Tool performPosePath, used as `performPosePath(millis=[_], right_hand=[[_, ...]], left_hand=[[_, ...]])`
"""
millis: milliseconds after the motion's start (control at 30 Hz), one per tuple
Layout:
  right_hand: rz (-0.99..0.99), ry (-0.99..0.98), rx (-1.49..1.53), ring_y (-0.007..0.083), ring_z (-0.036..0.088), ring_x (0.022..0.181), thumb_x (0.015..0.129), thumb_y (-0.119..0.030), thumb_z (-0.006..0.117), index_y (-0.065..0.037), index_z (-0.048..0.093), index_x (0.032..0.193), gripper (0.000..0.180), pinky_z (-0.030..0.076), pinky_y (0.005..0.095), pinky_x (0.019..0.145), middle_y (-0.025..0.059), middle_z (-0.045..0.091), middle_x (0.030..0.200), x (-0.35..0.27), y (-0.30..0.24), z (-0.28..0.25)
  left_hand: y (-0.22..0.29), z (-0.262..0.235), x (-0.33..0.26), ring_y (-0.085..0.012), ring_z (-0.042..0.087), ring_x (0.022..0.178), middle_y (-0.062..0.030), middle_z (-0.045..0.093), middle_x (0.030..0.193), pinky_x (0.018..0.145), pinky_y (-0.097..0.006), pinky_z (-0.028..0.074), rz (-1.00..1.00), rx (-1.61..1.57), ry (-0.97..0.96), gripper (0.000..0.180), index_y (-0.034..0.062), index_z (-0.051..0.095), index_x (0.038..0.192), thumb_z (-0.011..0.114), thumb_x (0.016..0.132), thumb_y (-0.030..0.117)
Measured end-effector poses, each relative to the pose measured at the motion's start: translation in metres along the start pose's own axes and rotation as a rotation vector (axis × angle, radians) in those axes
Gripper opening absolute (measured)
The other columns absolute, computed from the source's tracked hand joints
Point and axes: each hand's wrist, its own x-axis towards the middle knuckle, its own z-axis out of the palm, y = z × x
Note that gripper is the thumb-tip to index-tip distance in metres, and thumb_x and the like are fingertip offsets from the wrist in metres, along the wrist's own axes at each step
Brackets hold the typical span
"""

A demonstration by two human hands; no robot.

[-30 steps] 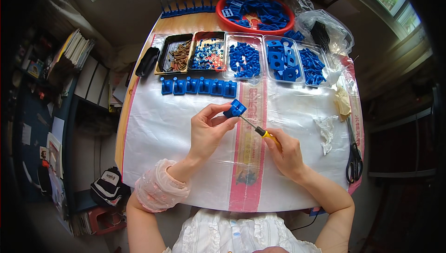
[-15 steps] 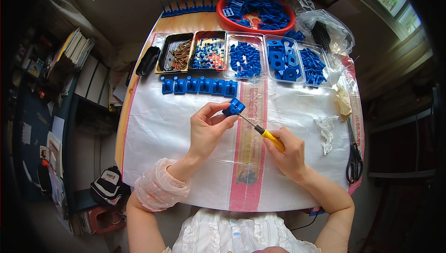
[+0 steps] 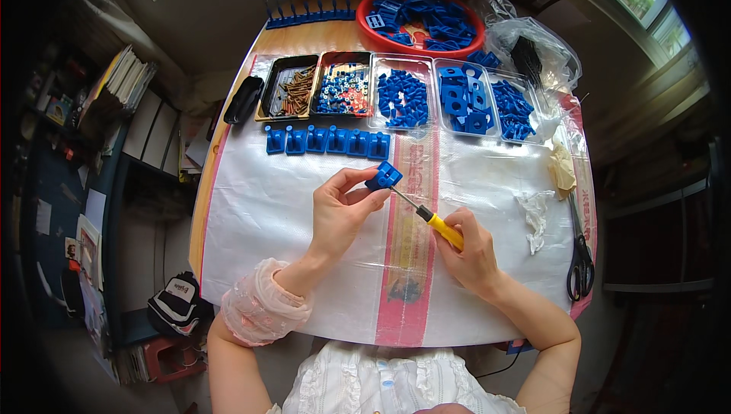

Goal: Assembling blue plastic components using a manual screwdriver at a workstation.

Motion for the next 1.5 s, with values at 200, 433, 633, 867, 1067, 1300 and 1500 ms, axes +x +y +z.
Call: performPosePath(millis=[200,433,633,867,1067,1300,1500], right_hand=[[-0.071,0.047,-0.106,0.0241,0.061,0.057,0.088,-0.007,0.075,-0.003,0.061,0.099,0.019,0.047,0.0344,0.051,0.0097,0.060,0.075,0.008,-0.008,-0.005],[-0.027,-0.055,-0.174,0.0265,0.066,0.061,0.089,-0.013,0.075,-0.004,0.064,0.111,0.026,0.049,0.0360,0.053,0.0105,0.067,0.081,0.006,-0.003,-0.010],[0.025,-0.034,-0.057,0.0320,0.066,0.064,0.090,-0.009,0.074,-0.005,0.057,0.114,0.030,0.050,0.0400,0.055,0.0151,0.067,0.086,0.006,-0.014,-0.008],[0.005,0.002,-0.068,0.0296,0.065,0.061,0.088,-0.009,0.076,-0.004,0.057,0.102,0.024,0.049,0.0383,0.053,0.0132,0.063,0.080,0.004,-0.006,-0.004],[-0.009,-0.059,-0.196,0.0279,0.065,0.059,0.094,-0.013,0.069,-0.004,0.062,0.106,0.017,0.049,0.0373,0.053,0.0129,0.067,0.079,0.007,-0.004,-0.012],[0.017,-0.062,-0.113,0.0298,0.064,0.060,0.094,-0.009,0.069,-0.004,0.053,0.118,0.030,0.049,0.0374,0.054,0.0143,0.064,0.079,0.006,-0.008,-0.008],[-0.008,-0.022,-0.072,0.0301,0.065,0.063,0.087,-0.004,0.075,-0.003,0.051,0.110,0.033,0.050,0.0387,0.055,0.0143,0.062,0.081,0.000,0.003,-0.002]], left_hand=[[-0.001,-0.002,0.000,-0.0168,0.073,0.092,-0.0139,0.072,0.110,0.077,-0.025,0.061,-0.001,-0.001,0.006,0.028,-0.0036,0.066,0.113,0.076,0.087,-0.002],[-0.001,0.000,0.000,-0.0164,0.073,0.091,-0.0138,0.072,0.110,0.076,-0.025,0.061,-0.002,0.006,0.001,0.027,-0.0036,0.066,0.113,0.076,0.087,-0.002],[-0.001,-0.003,0.001,-0.0162,0.073,0.091,-0.0130,0.072,0.109,0.076,-0.025,0.060,-0.005,-0.029,0.021,0.028,-0.0035,0.066,0.113,0.076,0.087,-0.002],[-0.001,-0.003,0.002,-0.0151,0.073,0.092,-0.0117,0.072,0.110,0.077,-0.025,0.061,-0.031,-0.031,0.019,0.029,-0.0027,0.066,0.113,0.076,0.086,-0.003],[-0.001,-0.002,0.001,-0.0152,0.073,0.091,-0.0126,0.072,0.109,0.075,-0.025,0.061,-0.020,-0.037,0.016,0.028,-0.0034,0.066,0.113,0.076,0.086,-0.002],[-0.001,-0.004,0.002,-0.0163,0.073,0.092,-0.0129,0.072,0.110,0.078,-0.025,0.061,-0.033,-0.036,0.018,0.028,-0.0036,0.066,0.114,0.075,0.087,-0.002],[0.000,-0.004,0.003,-0.0145,0.072,0.096,-0.0092,0.071,0.112,0.080,-0.026,0.061,-0.061,-0.027,0.018,0.031,-0.0009,0.066,0.115,0.075,0.086,-0.004]])
